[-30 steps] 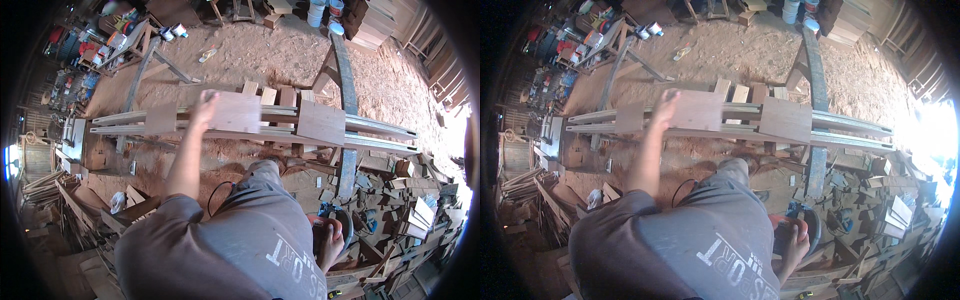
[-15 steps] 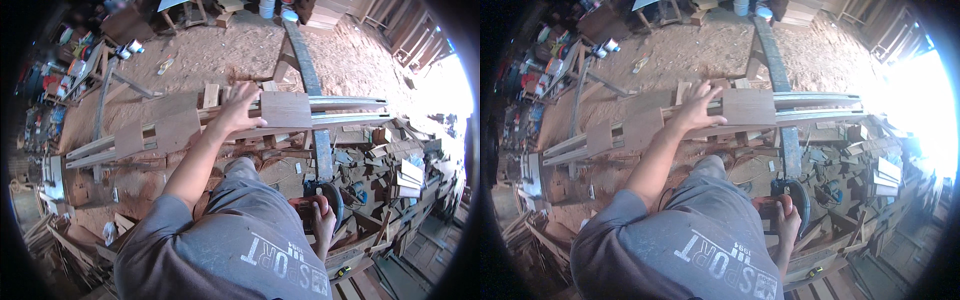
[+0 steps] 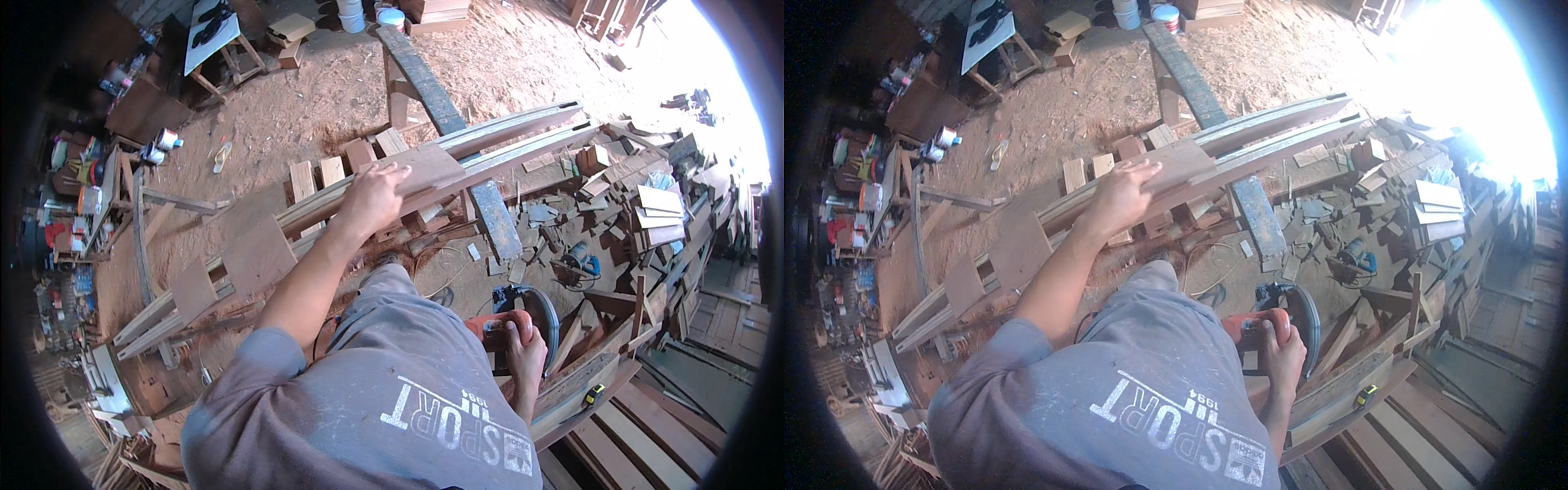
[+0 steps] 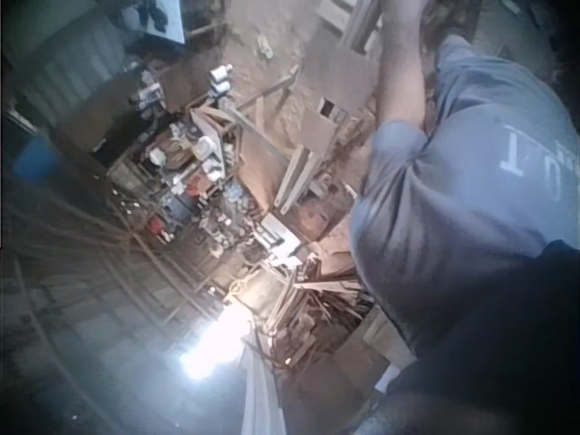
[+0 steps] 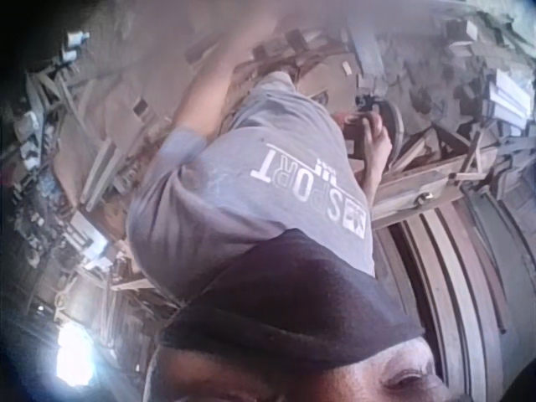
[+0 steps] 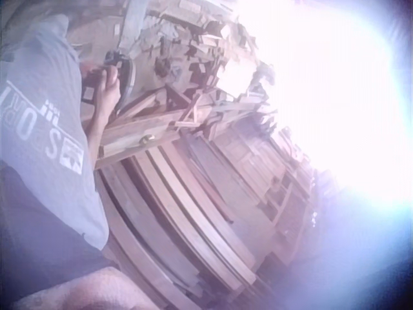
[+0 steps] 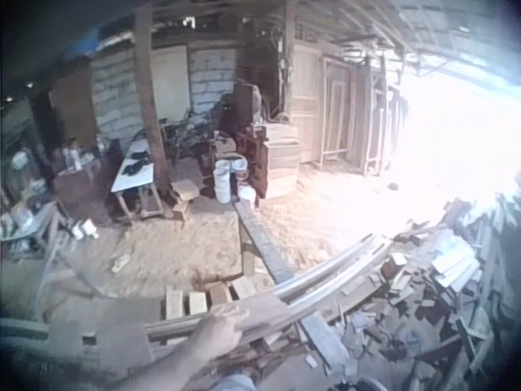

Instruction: The person uses a handheld circular saw to cut several small wooden pieces on a workbench. They position each piece, cut it, and then set it aside. The person also briefly uses a metal file to smooth the edges of a cut piece.

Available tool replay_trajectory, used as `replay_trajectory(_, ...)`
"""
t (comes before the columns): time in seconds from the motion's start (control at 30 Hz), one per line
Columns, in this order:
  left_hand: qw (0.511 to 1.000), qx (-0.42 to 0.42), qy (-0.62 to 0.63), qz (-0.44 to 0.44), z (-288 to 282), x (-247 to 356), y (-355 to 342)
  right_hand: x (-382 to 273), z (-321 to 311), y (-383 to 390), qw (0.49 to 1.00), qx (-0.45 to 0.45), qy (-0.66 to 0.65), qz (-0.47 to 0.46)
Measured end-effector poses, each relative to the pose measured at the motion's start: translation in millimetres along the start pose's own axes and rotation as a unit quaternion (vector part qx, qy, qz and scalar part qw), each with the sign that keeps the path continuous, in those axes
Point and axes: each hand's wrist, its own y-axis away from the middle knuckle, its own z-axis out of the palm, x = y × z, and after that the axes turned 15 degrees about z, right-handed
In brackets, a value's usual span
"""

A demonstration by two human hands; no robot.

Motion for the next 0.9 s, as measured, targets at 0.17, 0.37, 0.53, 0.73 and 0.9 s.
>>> replay_trajectory(0.17, 0.988, 0.139, 0.064, 0.011, -45.2, 10.8, -19.8, 4.7, -3.9, 5.7, 0.998, 0.010, -0.050, 0.036)
replay_trajectory(0.37, 0.977, 0.129, 0.161, 0.059, -44.0, 41.3, -41.5, 8.5, -14.6, 4.7, 0.995, 0.016, -0.094, 0.043)
replay_trajectory(0.53, 0.969, 0.169, 0.147, 0.105, -18.0, 49.1, -35.8, -0.9, -28.2, 13.2, 0.981, 0.012, -0.191, 0.039)
replay_trajectory(0.73, 0.942, 0.214, 0.252, 0.060, -2.1, 36.1, -27.4, -36.1, -56.4, 33.8, 0.952, -0.017, -0.306, 0.003)
replay_trajectory(0.9, 0.930, 0.217, 0.266, 0.134, 16.1, 20.1, -20.0, -67.8, -77.4, 48.4, 0.940, -0.030, -0.336, -0.044)
